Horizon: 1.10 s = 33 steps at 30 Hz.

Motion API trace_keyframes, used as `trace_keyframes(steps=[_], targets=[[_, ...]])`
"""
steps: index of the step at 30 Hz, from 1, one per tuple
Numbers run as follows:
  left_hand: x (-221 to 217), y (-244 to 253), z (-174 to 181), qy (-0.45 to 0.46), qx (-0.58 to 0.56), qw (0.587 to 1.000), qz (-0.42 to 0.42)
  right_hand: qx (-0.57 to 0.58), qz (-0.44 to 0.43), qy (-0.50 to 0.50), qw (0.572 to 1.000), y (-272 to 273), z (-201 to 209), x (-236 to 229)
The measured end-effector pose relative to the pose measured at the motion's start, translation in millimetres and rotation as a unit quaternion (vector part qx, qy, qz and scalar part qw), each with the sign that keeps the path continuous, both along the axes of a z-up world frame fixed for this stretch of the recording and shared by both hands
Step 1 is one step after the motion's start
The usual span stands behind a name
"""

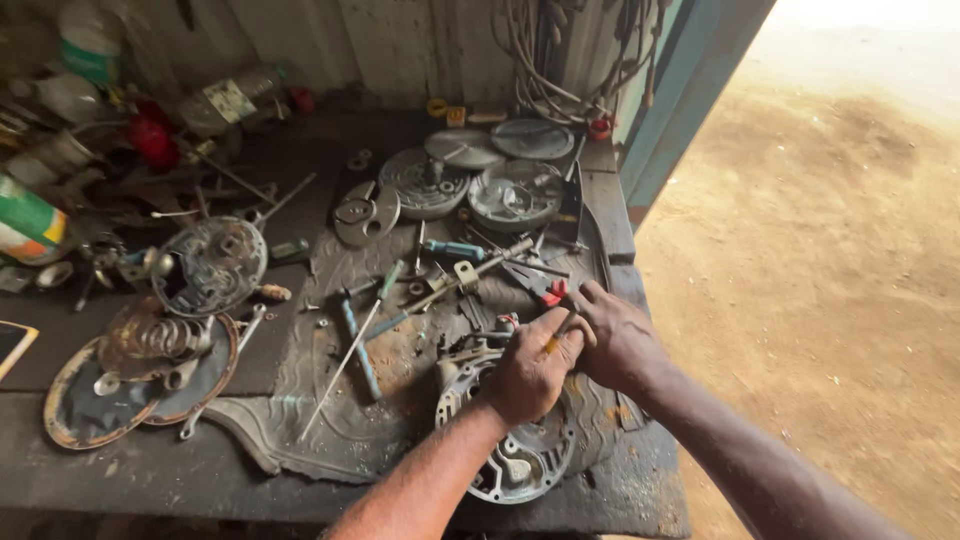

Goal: The person uses a screwdriver to scrape and clean the interior of a circular metal engine component on a workbench. They flip the part over and continue scraping, then use a hammer to tap a small metal piece into place. The person also uses a wrench to tighten a bolt on the component.

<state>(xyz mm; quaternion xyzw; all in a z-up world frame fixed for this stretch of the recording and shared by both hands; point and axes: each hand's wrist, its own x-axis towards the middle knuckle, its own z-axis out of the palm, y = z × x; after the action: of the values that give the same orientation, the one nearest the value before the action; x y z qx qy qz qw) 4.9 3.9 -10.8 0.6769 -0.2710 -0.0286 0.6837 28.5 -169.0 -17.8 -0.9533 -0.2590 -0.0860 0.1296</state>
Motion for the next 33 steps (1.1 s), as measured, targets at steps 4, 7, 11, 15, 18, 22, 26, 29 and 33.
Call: trace_keyframes(steps=[4,7,11,15,18,22,26,29,33], targets=[[-2.9,-2.0,-0.3,-0.021,-0.012,1.000,-0.004,0.035,0.004,0.053,0.998,1.3,3.2,-12.2],[-1.1,-0.7,0.4,-0.042,-0.009,0.999,0.009,0.060,0.041,-0.048,0.996,8.3,4.1,-23.3],[-3.5,1.4,2.4,-0.028,0.008,1.000,0.008,0.040,-0.082,0.118,0.989,10.9,11.7,-32.8],[-4.1,3.0,2.6,-0.041,0.010,0.999,-0.001,0.029,-0.277,0.265,0.923,-3.1,46.6,-38.0],[-3.1,4.3,-0.1,-0.028,0.001,0.999,-0.020,0.551,-0.116,0.229,0.794,-14.2,84.1,-50.2],[-0.5,-2.6,-4.3,-0.007,-0.016,0.999,-0.034,0.663,0.040,0.126,0.737,-11.8,124.2,-68.0],[-1.4,-0.7,-4.5,-0.051,-0.054,0.996,-0.040,0.580,0.051,0.043,0.812,18.0,143.2,-70.4],[-1.5,-1.3,-7.3,0.008,0.017,1.000,-0.023,0.515,0.013,0.029,0.857,30.6,150.9,-71.5],[0.2,-1.1,-15.9,-0.061,-0.002,0.998,-0.001,0.420,-0.006,-0.010,0.908,32.5,158.2,-76.9]])
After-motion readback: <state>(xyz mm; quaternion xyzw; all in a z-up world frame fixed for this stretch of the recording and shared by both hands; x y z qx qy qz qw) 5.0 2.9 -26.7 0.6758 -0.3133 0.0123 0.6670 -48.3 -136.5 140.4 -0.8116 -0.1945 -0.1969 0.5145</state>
